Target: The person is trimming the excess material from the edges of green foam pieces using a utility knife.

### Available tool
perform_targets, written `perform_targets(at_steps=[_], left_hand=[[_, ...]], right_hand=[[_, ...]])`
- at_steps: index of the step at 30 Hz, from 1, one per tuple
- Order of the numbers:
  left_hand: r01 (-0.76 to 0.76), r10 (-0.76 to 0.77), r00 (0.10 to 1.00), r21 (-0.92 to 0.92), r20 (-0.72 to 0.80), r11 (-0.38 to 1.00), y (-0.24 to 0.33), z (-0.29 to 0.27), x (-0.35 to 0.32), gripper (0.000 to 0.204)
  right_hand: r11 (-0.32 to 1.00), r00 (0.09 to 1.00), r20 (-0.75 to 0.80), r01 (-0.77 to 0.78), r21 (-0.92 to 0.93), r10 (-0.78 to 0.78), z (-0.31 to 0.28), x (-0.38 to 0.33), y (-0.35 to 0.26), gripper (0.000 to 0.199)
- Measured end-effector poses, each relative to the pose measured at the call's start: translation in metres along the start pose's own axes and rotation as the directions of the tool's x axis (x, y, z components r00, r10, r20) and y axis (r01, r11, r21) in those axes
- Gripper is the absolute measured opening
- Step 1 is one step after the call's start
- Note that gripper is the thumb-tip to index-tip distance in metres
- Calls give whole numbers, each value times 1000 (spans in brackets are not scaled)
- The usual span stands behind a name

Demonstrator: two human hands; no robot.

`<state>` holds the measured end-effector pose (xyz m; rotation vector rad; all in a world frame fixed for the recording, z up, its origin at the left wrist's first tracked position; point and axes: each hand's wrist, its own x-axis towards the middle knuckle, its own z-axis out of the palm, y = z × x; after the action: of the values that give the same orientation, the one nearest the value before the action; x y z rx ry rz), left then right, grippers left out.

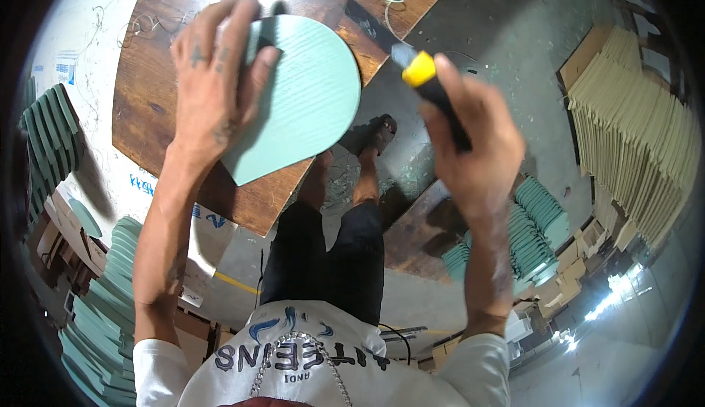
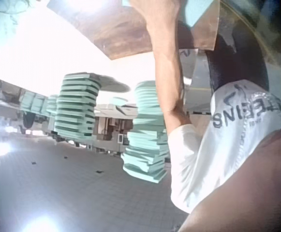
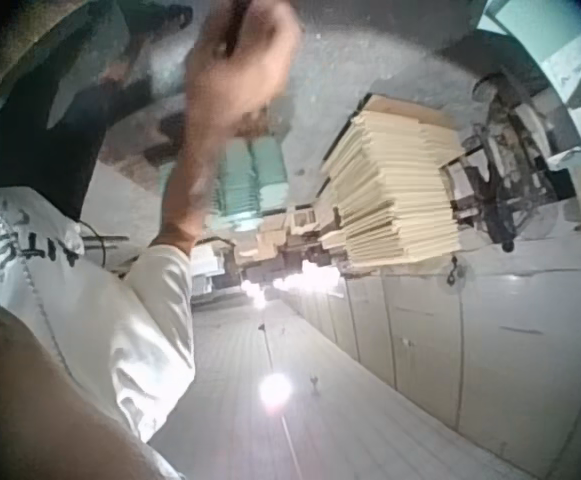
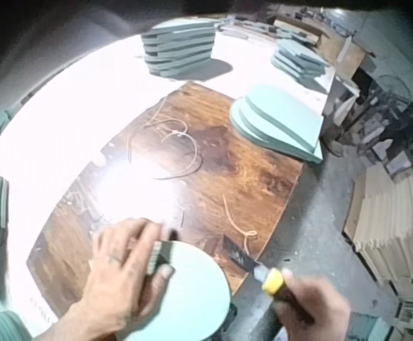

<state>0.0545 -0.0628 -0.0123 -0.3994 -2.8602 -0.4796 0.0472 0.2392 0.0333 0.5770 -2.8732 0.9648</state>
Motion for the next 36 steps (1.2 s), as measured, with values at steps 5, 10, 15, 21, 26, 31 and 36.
perform_targets(at_steps=[5, 10, 15, 21, 26, 31, 36], left_hand=[[90, -86, 996, -118, 36, 989, 36, -5, -36, 55], [56, 28, 915, -196, 402, 979, 61, -33, -54, 67], [-42, 54, 934, -43, 353, 998, 75, -21, -58, 72], [15, -3, 947, -35, 321, 999, 93, -16, -55, 71], [163, -145, 962, -58, 232, 985, 79, -9, -56, 60], [349, -361, 932, 168, 43, 922, 54, 2, -39, 66], [319, -324, 946, 182, -1, 930, 53, 4, -41, 63]], right_hand=[[912, 919, -24, -387, 140, 393, 8, -87, -13, 46], [493, 681, 139, -641, 589, 719, 28, -124, -37, 44], [405, 685, 129, -560, 723, 717, 40, -127, -38, 40], [648, 805, -1, -477, 594, 594, 38, -124, -36, 41], [914, 946, -36, -302, 271, 323, 28, -104, -38, 44], [995, 998, -3, -62, -72, 62, 14, -101, -44, 48], [993, 997, 48, -57, -106, 63, 6, -95, -45, 48]])
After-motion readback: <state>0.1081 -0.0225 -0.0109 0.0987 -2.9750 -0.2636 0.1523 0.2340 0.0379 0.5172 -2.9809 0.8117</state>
